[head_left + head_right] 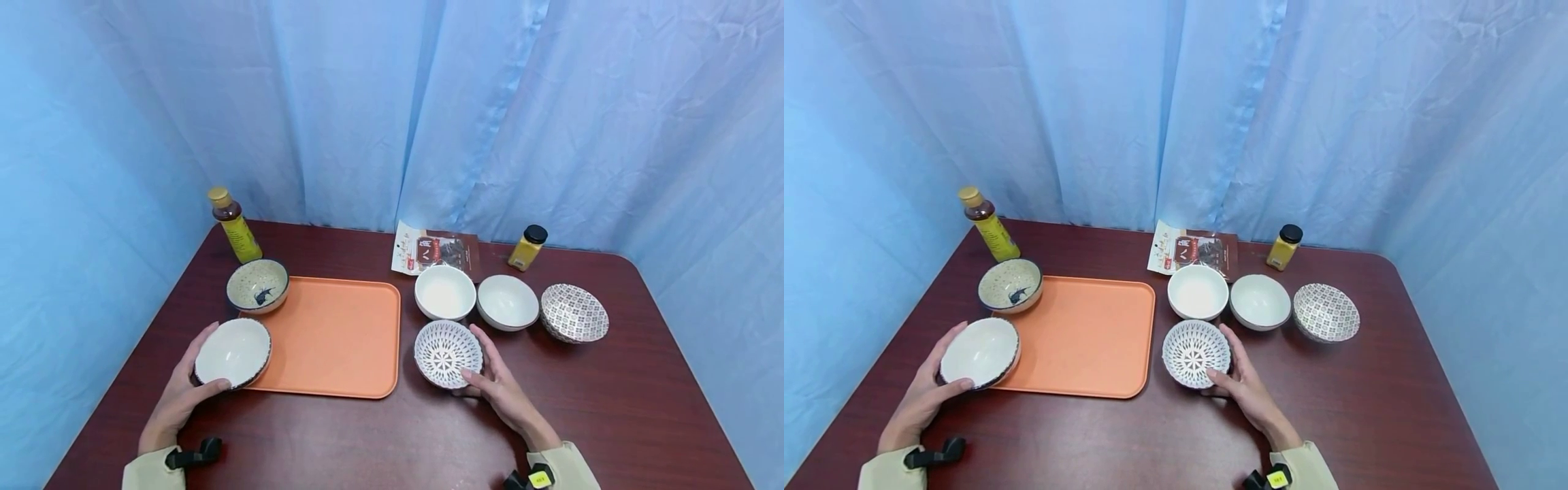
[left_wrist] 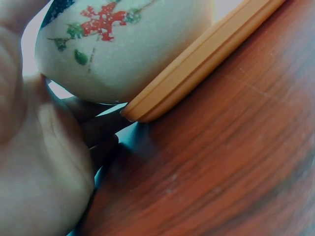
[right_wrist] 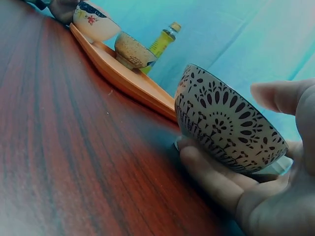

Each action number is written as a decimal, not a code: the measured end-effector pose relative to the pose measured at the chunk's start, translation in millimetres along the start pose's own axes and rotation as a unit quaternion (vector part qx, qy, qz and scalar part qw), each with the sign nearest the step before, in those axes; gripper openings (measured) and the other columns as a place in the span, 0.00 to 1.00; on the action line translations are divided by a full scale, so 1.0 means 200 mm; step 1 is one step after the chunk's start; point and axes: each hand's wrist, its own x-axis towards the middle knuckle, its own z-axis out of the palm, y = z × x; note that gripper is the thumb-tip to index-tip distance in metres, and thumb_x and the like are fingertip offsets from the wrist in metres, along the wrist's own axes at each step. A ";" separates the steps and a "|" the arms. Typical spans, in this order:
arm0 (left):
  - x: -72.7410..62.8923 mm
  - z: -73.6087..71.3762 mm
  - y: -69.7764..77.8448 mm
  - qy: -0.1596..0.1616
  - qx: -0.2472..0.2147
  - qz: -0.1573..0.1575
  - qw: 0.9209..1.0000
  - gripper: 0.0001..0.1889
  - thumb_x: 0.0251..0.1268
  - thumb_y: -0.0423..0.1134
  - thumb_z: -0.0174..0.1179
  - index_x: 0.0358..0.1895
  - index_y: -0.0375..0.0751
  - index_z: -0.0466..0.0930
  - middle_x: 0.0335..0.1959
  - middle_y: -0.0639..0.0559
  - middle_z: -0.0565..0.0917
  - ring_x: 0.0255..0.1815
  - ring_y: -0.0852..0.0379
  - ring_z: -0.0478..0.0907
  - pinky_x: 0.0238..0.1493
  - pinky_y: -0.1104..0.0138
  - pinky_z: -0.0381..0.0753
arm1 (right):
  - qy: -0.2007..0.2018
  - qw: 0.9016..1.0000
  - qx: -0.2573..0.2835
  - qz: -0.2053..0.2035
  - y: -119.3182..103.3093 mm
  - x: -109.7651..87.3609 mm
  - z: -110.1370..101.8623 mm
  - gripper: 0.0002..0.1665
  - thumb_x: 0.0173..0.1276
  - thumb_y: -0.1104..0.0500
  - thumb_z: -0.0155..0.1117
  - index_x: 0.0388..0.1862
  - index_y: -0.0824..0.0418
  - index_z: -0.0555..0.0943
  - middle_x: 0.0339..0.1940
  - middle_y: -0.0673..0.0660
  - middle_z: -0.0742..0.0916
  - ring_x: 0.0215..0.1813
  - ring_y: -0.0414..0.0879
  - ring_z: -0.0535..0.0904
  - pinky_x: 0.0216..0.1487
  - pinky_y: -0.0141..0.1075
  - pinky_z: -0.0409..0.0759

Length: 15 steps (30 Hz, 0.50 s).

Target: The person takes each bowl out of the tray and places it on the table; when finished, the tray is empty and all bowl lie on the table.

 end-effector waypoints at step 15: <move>0.00 0.00 0.00 -0.005 -0.005 -0.005 1.000 0.50 0.59 0.31 0.67 0.82 0.58 0.47 0.68 0.79 0.58 0.64 0.77 0.58 0.53 0.81 0.59 | 0.049 0.998 -0.030 -0.026 -0.14 -0.14 -0.09 0.44 0.79 0.67 0.47 0.83 0.57 0.35 0.71 0.53 0.72 0.48 0.47 0.88 0.48 0.48 0.86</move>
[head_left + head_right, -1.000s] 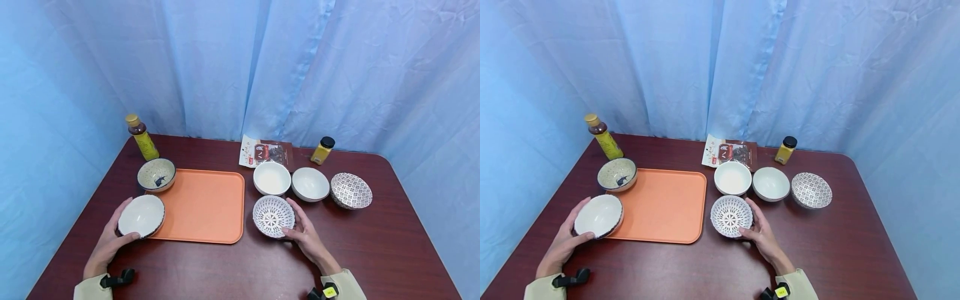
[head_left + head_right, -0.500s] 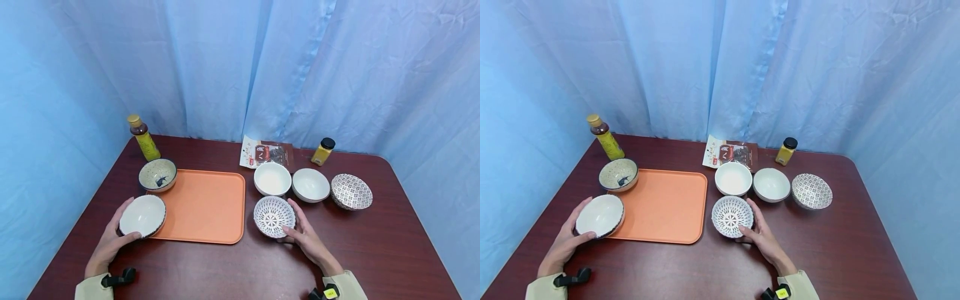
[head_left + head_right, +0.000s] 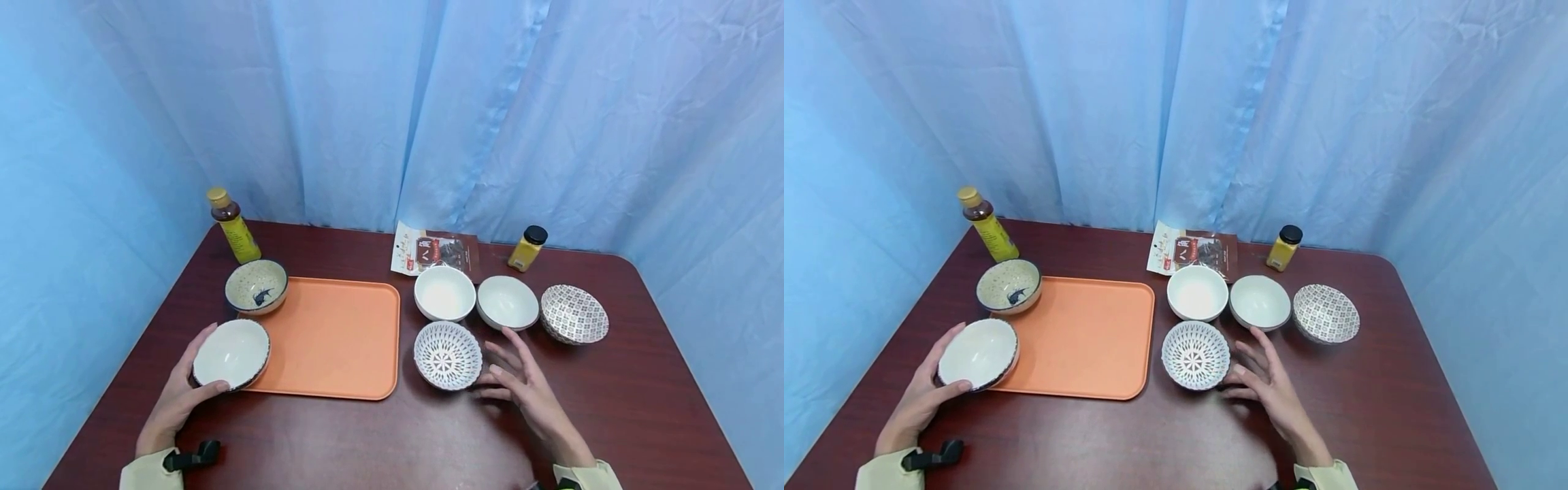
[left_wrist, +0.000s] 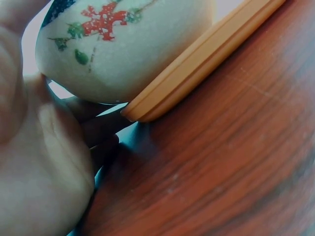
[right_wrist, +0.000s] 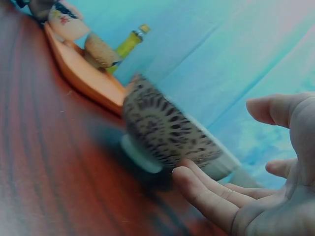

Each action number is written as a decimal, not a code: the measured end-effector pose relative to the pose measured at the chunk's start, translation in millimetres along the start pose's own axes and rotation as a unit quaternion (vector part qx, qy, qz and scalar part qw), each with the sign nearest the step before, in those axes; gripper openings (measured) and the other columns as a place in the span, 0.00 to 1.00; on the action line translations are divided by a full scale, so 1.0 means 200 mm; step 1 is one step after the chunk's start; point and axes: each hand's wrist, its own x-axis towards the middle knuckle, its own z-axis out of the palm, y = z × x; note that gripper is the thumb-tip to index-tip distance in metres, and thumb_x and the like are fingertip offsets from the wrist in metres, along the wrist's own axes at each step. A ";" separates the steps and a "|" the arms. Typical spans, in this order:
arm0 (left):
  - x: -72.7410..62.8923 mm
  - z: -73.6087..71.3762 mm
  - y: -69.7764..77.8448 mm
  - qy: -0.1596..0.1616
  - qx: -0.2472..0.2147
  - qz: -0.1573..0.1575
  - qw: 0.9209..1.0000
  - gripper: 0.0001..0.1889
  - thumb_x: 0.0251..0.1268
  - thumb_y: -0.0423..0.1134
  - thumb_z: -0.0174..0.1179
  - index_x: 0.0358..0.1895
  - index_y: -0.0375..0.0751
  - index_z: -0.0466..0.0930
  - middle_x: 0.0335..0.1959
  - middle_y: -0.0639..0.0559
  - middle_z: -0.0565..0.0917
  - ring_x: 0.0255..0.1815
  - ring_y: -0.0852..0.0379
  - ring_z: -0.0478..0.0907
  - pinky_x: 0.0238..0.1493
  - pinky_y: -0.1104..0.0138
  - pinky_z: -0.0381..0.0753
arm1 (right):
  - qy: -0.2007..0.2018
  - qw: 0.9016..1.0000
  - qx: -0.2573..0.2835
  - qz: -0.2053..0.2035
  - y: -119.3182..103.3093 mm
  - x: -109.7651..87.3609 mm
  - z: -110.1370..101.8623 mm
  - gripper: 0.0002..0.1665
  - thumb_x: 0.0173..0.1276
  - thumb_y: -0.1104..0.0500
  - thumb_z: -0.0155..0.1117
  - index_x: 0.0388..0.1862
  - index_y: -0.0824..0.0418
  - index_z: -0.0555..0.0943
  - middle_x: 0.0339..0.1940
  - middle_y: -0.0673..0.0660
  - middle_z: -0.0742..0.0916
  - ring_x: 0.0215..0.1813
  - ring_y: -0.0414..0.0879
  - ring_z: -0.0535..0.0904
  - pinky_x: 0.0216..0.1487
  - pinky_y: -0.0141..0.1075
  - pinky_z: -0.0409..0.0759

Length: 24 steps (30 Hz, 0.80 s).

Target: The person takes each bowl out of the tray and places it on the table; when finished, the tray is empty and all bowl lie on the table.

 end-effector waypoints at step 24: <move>-0.01 0.00 0.01 -0.002 0.007 -0.023 1.000 0.50 0.60 0.35 0.68 0.81 0.63 0.47 0.71 0.78 0.58 0.65 0.77 0.56 0.68 0.63 0.57 | -0.030 0.999 -0.015 -0.008 -0.20 0.22 0.28 0.42 0.78 0.66 0.50 0.83 0.52 0.44 0.75 0.66 0.69 0.47 0.45 0.89 0.46 0.43 0.87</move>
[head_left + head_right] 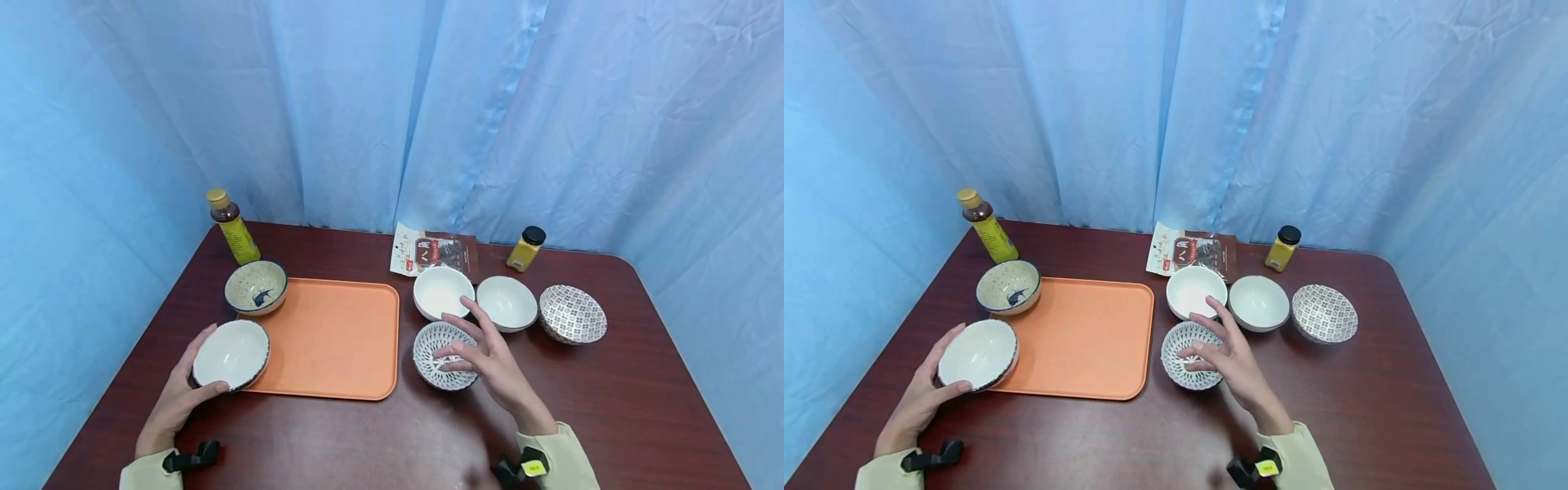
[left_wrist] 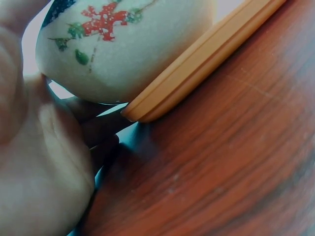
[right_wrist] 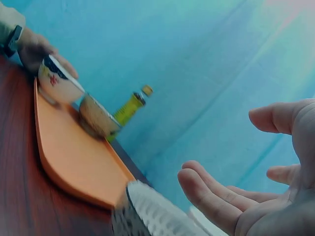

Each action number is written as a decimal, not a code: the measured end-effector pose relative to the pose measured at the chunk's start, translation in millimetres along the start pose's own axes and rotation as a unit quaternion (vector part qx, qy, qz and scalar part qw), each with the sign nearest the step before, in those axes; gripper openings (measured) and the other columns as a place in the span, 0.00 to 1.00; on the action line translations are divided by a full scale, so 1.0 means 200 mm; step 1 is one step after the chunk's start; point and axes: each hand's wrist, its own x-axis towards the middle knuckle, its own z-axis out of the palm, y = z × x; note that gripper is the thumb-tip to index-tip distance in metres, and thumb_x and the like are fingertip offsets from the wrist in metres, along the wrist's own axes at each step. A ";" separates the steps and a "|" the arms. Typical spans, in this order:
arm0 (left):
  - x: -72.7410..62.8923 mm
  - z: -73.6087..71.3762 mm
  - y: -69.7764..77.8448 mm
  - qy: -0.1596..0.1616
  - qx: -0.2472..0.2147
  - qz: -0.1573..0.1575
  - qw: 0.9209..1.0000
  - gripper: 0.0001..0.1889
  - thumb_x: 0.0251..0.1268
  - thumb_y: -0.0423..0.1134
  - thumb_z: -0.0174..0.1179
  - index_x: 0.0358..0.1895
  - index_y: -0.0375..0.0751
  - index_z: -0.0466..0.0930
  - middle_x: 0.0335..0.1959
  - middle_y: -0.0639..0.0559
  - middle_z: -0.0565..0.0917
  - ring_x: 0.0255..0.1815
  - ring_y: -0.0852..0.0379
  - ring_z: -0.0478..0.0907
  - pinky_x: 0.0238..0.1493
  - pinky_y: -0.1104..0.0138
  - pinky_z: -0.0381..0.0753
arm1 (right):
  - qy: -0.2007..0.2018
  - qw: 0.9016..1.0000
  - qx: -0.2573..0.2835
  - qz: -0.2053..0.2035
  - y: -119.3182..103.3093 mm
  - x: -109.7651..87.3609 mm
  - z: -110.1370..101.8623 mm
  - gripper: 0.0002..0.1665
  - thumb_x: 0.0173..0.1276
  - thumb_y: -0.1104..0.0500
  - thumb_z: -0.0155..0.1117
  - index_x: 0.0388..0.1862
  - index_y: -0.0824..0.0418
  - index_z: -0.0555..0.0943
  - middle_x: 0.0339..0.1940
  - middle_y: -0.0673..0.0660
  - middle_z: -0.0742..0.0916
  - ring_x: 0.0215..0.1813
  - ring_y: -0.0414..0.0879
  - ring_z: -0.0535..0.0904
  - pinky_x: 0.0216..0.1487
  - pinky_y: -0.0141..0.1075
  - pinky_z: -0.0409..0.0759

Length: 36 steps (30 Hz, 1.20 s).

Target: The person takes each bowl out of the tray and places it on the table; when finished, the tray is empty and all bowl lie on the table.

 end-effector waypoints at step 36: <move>0.00 0.00 0.00 0.000 -0.002 0.012 1.000 0.51 0.60 0.34 0.68 0.81 0.61 0.47 0.70 0.81 0.57 0.64 0.82 0.55 0.70 0.69 0.52 | -0.058 0.991 0.071 0.093 0.03 0.57 0.63 0.40 0.75 0.59 0.56 0.80 0.40 0.53 0.77 0.62 0.68 0.43 0.44 0.88 0.46 0.43 0.87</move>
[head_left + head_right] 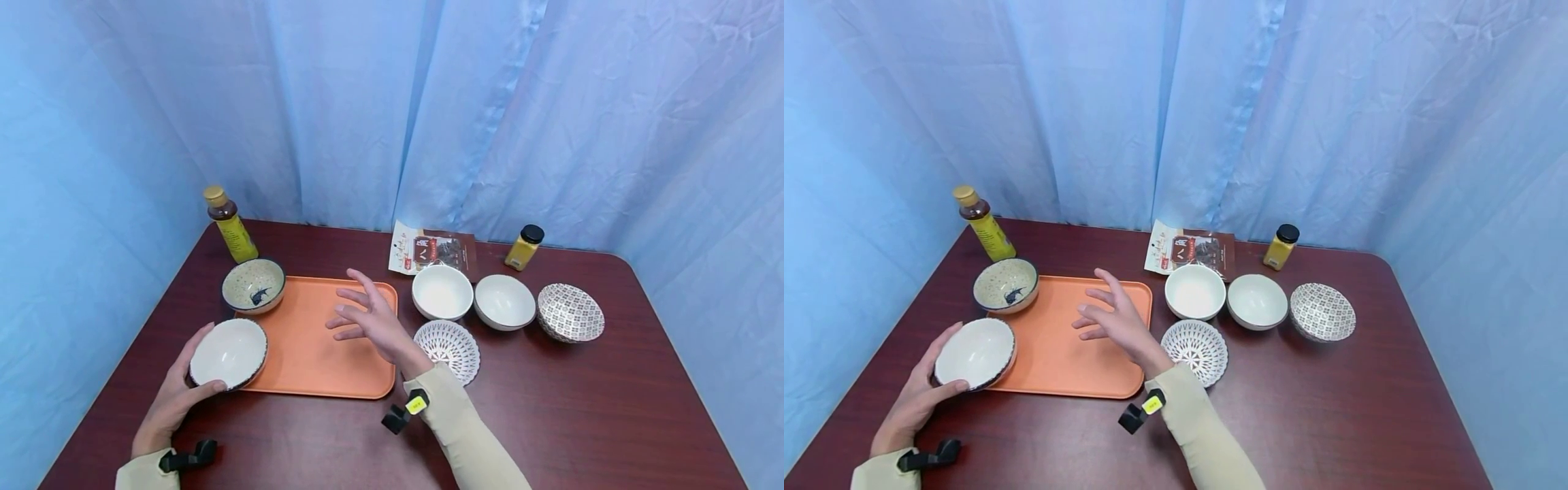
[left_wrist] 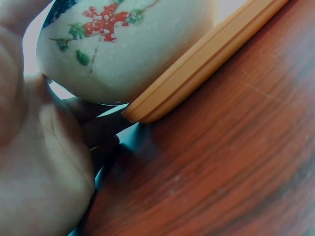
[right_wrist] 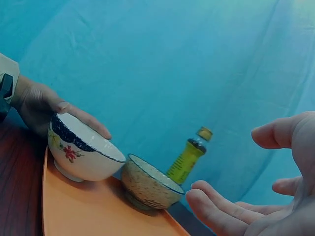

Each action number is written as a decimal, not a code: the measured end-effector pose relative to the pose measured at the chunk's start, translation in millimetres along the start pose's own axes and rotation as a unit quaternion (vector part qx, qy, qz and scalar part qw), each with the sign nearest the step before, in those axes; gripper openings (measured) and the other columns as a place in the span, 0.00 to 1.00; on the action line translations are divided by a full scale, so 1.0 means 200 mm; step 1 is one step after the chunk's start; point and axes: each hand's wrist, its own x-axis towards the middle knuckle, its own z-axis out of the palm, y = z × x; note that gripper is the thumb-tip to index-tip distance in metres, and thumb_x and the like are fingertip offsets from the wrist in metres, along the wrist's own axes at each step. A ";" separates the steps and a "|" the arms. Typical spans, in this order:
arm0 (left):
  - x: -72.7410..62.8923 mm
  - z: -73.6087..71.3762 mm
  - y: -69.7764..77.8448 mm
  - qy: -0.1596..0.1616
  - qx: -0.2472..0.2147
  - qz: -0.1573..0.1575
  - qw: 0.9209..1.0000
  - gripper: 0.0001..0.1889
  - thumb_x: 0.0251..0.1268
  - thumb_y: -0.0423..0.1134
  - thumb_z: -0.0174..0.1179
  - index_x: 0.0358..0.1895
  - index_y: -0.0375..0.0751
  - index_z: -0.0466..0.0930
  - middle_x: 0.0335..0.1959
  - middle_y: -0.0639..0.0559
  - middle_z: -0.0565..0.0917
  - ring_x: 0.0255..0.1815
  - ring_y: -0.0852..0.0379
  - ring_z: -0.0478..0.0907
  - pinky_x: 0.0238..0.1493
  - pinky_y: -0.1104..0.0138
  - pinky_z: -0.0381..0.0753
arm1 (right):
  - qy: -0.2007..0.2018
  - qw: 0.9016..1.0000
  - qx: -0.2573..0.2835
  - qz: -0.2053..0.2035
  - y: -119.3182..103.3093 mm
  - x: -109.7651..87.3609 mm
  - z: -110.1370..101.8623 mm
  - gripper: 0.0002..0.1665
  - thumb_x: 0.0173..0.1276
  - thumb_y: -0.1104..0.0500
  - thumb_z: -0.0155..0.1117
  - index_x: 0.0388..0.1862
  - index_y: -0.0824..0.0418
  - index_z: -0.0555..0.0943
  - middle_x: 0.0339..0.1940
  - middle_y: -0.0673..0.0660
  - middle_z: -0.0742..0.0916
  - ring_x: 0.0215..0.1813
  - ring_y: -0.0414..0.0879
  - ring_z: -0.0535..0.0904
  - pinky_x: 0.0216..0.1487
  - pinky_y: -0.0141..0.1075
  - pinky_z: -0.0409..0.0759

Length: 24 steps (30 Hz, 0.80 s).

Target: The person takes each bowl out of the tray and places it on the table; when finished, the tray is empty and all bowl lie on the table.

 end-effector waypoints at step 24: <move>0.01 -0.01 0.00 -0.002 -0.004 -0.003 1.000 0.51 0.60 0.33 0.67 0.81 0.60 0.47 0.69 0.81 0.58 0.64 0.80 0.56 0.59 0.82 0.57 | 0.032 0.998 -0.006 0.052 0.23 0.41 0.24 0.43 0.74 0.58 0.60 0.81 0.43 0.53 0.79 0.62 0.65 0.54 0.63 0.86 0.41 0.40 0.87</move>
